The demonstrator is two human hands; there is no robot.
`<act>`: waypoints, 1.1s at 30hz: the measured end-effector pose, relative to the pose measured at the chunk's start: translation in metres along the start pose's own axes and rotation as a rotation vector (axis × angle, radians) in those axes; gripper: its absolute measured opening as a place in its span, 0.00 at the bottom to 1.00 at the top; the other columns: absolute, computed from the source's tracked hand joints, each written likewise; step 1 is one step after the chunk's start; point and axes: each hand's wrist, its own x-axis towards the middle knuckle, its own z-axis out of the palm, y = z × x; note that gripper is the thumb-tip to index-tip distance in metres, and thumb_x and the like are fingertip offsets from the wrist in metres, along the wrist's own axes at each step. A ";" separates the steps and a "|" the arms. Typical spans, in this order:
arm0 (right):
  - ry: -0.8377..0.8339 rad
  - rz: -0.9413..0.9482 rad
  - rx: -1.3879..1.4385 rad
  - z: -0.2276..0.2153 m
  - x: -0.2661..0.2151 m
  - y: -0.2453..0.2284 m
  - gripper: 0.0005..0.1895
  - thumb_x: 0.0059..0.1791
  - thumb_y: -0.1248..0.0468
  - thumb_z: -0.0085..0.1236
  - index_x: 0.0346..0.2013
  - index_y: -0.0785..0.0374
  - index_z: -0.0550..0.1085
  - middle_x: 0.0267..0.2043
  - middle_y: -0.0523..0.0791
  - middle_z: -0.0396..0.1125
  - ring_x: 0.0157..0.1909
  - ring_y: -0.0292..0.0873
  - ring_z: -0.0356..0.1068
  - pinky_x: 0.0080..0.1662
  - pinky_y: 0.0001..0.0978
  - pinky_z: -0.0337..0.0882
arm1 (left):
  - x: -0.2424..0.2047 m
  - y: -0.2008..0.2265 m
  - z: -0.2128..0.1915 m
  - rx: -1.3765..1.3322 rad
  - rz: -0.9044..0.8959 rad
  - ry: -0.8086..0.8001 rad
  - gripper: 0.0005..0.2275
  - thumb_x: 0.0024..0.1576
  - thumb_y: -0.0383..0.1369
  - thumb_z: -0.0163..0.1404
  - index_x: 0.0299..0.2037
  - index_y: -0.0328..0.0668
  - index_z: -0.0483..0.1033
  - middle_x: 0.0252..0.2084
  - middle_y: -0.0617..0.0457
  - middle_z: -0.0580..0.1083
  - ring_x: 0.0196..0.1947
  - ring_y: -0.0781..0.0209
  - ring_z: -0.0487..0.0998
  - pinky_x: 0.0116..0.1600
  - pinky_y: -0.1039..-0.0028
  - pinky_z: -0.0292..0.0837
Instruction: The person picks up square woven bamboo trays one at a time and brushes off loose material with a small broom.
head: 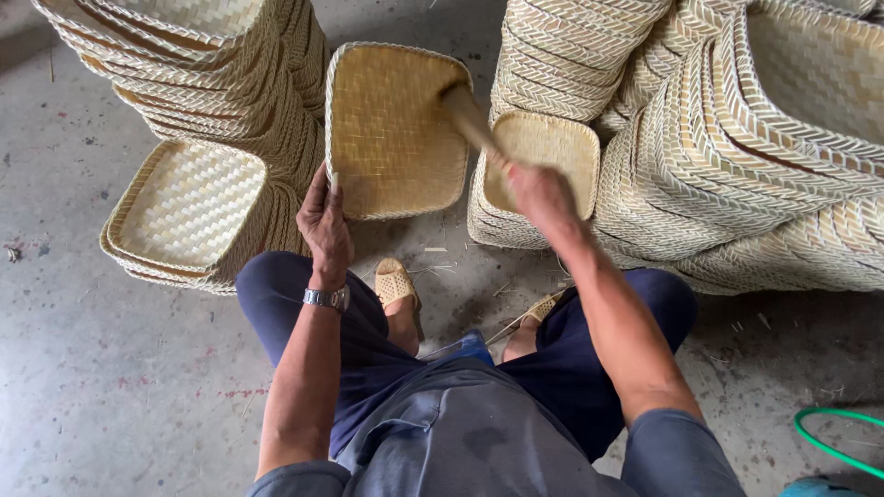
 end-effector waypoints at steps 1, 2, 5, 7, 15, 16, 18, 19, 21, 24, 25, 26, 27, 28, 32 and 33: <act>-0.184 -0.029 -0.104 0.010 -0.008 -0.011 0.19 0.63 0.58 0.40 0.48 0.64 0.78 0.23 0.47 0.71 0.17 0.34 0.63 0.18 0.27 0.65 | -0.001 -0.004 0.002 -0.057 -0.014 0.023 0.19 0.67 0.27 0.51 0.67 0.28 0.67 0.64 0.46 0.73 0.62 0.63 0.74 0.68 0.72 0.68; -0.258 -0.201 0.091 0.019 -0.020 -0.024 0.14 0.57 0.58 0.50 0.47 0.61 0.81 0.30 0.46 0.75 0.23 0.33 0.68 0.27 0.31 0.69 | -0.002 -0.009 0.005 -0.114 -0.029 0.046 0.19 0.66 0.27 0.51 0.67 0.29 0.67 0.64 0.46 0.73 0.62 0.63 0.74 0.67 0.72 0.69; -0.536 -0.235 0.286 0.020 -0.033 -0.053 0.17 0.51 0.54 0.57 0.52 0.52 0.81 0.32 0.47 0.78 0.26 0.41 0.74 0.36 0.43 0.75 | -0.009 -0.027 0.016 -0.075 -0.075 0.087 0.20 0.65 0.25 0.52 0.67 0.28 0.68 0.62 0.45 0.74 0.58 0.62 0.75 0.64 0.71 0.70; -0.102 -0.527 0.550 0.009 -0.011 -0.060 0.18 0.55 0.49 0.56 0.52 0.54 0.80 0.45 0.45 0.77 0.33 0.34 0.77 0.39 0.32 0.79 | -0.021 -0.036 0.019 -0.032 -0.127 0.037 0.19 0.66 0.25 0.51 0.67 0.28 0.68 0.62 0.45 0.74 0.59 0.63 0.74 0.65 0.73 0.69; 0.431 0.261 0.666 -0.050 0.001 0.010 0.18 0.57 0.50 0.61 0.45 0.62 0.70 0.29 0.42 0.59 0.26 0.33 0.58 0.28 0.31 0.63 | -0.020 -0.053 -0.020 -0.267 -0.294 0.007 0.17 0.65 0.29 0.50 0.64 0.31 0.71 0.58 0.49 0.77 0.55 0.63 0.78 0.61 0.74 0.74; 0.401 0.299 0.729 -0.047 -0.006 0.015 0.21 0.55 0.49 0.64 0.39 0.62 0.67 0.29 0.38 0.59 0.26 0.33 0.60 0.27 0.30 0.66 | -0.021 -0.056 -0.022 -0.296 -0.323 0.005 0.17 0.69 0.28 0.51 0.66 0.30 0.72 0.53 0.50 0.76 0.49 0.64 0.74 0.54 0.74 0.71; 0.366 0.284 1.031 -0.039 -0.014 0.016 0.18 0.50 0.50 0.65 0.39 0.58 0.69 0.32 0.36 0.64 0.31 0.33 0.66 0.32 0.28 0.72 | -0.020 -0.058 -0.021 -0.327 -0.352 -0.007 0.17 0.72 0.27 0.52 0.69 0.29 0.74 0.48 0.51 0.75 0.42 0.65 0.71 0.48 0.74 0.69; 0.315 0.266 1.332 -0.035 -0.017 0.018 0.16 0.45 0.52 0.65 0.40 0.53 0.71 0.35 0.35 0.69 0.35 0.33 0.72 0.37 0.28 0.79 | -0.021 -0.057 -0.019 -0.330 -0.405 0.015 0.16 0.68 0.28 0.50 0.65 0.32 0.73 0.49 0.52 0.76 0.45 0.66 0.74 0.51 0.74 0.72; 0.318 0.195 1.537 -0.029 -0.021 0.022 0.16 0.47 0.56 0.69 0.39 0.54 0.69 0.35 0.36 0.65 0.35 0.33 0.66 0.35 0.26 0.70 | -0.023 -0.057 -0.013 -0.332 -0.457 0.033 0.15 0.65 0.29 0.49 0.61 0.34 0.73 0.50 0.54 0.78 0.47 0.67 0.77 0.54 0.74 0.75; 0.357 0.112 1.635 -0.018 -0.020 0.026 0.19 0.47 0.62 0.73 0.40 0.55 0.68 0.36 0.37 0.61 0.36 0.33 0.61 0.37 0.25 0.66 | -0.025 -0.065 -0.009 -0.334 -0.441 -0.028 0.15 0.66 0.30 0.49 0.62 0.34 0.74 0.50 0.54 0.77 0.47 0.67 0.76 0.54 0.74 0.75; 0.395 0.106 1.531 -0.014 -0.019 0.026 0.19 0.45 0.66 0.74 0.40 0.55 0.69 0.36 0.37 0.61 0.37 0.34 0.62 0.42 0.25 0.71 | -0.023 -0.070 -0.006 -0.287 -0.406 -0.019 0.16 0.67 0.30 0.50 0.63 0.33 0.74 0.51 0.53 0.76 0.48 0.66 0.75 0.54 0.74 0.73; 0.401 0.108 1.531 -0.011 -0.020 0.025 0.19 0.45 0.66 0.74 0.40 0.55 0.69 0.36 0.37 0.61 0.37 0.34 0.62 0.42 0.25 0.71 | -0.021 -0.072 -0.003 -0.241 -0.371 -0.010 0.17 0.69 0.31 0.51 0.65 0.31 0.74 0.52 0.51 0.76 0.48 0.64 0.74 0.53 0.73 0.72; 0.430 0.071 1.552 -0.008 -0.020 0.024 0.19 0.46 0.68 0.73 0.38 0.56 0.67 0.35 0.39 0.61 0.36 0.34 0.62 0.42 0.27 0.71 | -0.020 -0.071 0.000 -0.241 -0.371 -0.012 0.17 0.69 0.31 0.51 0.65 0.31 0.74 0.52 0.51 0.76 0.48 0.64 0.74 0.53 0.73 0.72; 0.460 0.035 1.574 -0.005 -0.021 0.022 0.20 0.47 0.69 0.73 0.36 0.56 0.65 0.35 0.40 0.62 0.35 0.35 0.61 0.41 0.28 0.71 | -0.019 -0.067 0.006 0.365 -0.084 0.007 0.18 0.68 0.32 0.51 0.65 0.31 0.72 0.56 0.44 0.74 0.51 0.56 0.75 0.55 0.70 0.73; 0.507 0.104 1.390 0.010 -0.027 -0.003 0.14 0.47 0.69 0.68 0.41 0.61 0.70 0.36 0.41 0.64 0.36 0.36 0.64 0.40 0.29 0.73 | -0.018 -0.034 0.053 0.911 0.210 -0.076 0.19 0.70 0.40 0.49 0.65 0.34 0.73 0.64 0.36 0.71 0.62 0.41 0.75 0.63 0.62 0.73; 0.538 0.063 1.333 0.014 -0.030 -0.013 0.15 0.48 0.69 0.67 0.44 0.63 0.69 0.39 0.42 0.66 0.39 0.37 0.66 0.43 0.29 0.72 | -0.016 -0.026 0.069 0.643 -0.051 -0.110 0.23 0.67 0.43 0.49 0.65 0.33 0.71 0.63 0.36 0.71 0.60 0.44 0.76 0.60 0.62 0.76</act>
